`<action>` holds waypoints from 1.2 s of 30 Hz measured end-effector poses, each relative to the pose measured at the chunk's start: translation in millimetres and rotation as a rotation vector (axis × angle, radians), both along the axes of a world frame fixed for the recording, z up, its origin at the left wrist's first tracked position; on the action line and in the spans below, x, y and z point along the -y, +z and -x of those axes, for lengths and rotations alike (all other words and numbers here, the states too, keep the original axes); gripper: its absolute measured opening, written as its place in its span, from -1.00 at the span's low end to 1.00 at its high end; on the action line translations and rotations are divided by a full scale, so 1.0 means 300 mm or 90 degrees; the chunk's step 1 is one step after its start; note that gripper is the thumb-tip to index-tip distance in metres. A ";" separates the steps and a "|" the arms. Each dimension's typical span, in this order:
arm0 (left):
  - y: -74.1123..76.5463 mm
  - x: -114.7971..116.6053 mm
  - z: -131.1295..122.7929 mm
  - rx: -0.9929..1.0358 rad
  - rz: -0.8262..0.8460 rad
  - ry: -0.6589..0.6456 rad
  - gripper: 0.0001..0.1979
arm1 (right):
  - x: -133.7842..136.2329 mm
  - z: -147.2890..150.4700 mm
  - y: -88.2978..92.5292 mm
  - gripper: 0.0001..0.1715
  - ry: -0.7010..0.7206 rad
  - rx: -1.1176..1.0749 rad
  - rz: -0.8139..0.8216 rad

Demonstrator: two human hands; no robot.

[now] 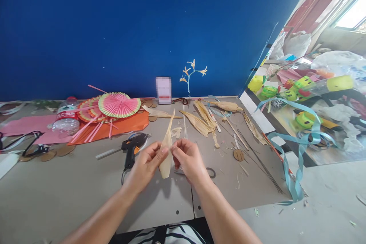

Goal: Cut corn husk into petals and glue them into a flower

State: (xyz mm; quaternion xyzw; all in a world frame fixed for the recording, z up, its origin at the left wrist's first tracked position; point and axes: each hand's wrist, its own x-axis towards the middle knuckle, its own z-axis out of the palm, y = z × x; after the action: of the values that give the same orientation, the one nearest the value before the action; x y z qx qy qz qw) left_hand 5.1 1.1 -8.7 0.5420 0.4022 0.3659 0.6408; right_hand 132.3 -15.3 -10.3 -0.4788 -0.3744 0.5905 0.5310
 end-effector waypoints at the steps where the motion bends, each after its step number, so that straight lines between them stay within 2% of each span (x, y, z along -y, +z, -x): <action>1: 0.000 -0.003 0.000 0.024 0.030 -0.024 -0.75 | -0.002 -0.002 0.001 -0.79 -0.008 0.009 -0.002; 4: -0.010 -0.012 0.001 0.059 0.084 -0.053 -0.74 | -0.011 -0.009 0.003 -0.77 -0.019 0.029 0.004; 10: -0.035 -0.010 0.004 0.054 0.101 -0.045 -0.75 | -0.026 -0.022 -0.003 -0.73 -0.030 0.012 0.008; 13: -0.040 -0.007 0.004 0.033 0.070 -0.011 -0.74 | -0.022 -0.029 -0.001 -0.71 -0.012 0.033 0.010; 17: -0.040 -0.006 0.005 0.006 0.018 0.032 -0.76 | -0.003 -0.025 -0.002 -0.71 0.102 0.114 0.017; 19: -0.039 -0.007 0.008 -0.010 0.003 0.040 -0.77 | 0.005 -0.021 -0.004 -0.73 0.123 0.132 0.020; 29: -0.043 -0.004 0.015 -0.064 -0.038 0.112 -0.74 | 0.010 -0.014 0.003 -0.76 0.074 0.128 0.030; 36: -0.025 -0.007 0.016 -0.067 -0.065 0.135 -0.77 | 0.024 -0.020 0.003 -0.66 0.098 0.049 0.068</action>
State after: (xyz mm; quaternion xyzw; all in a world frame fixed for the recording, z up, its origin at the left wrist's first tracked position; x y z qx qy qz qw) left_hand 0.2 3.2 -16.2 0.5468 0.4714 0.4223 0.5482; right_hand 138.2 -22.6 -9.5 -0.4989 -0.3981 0.6296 0.4430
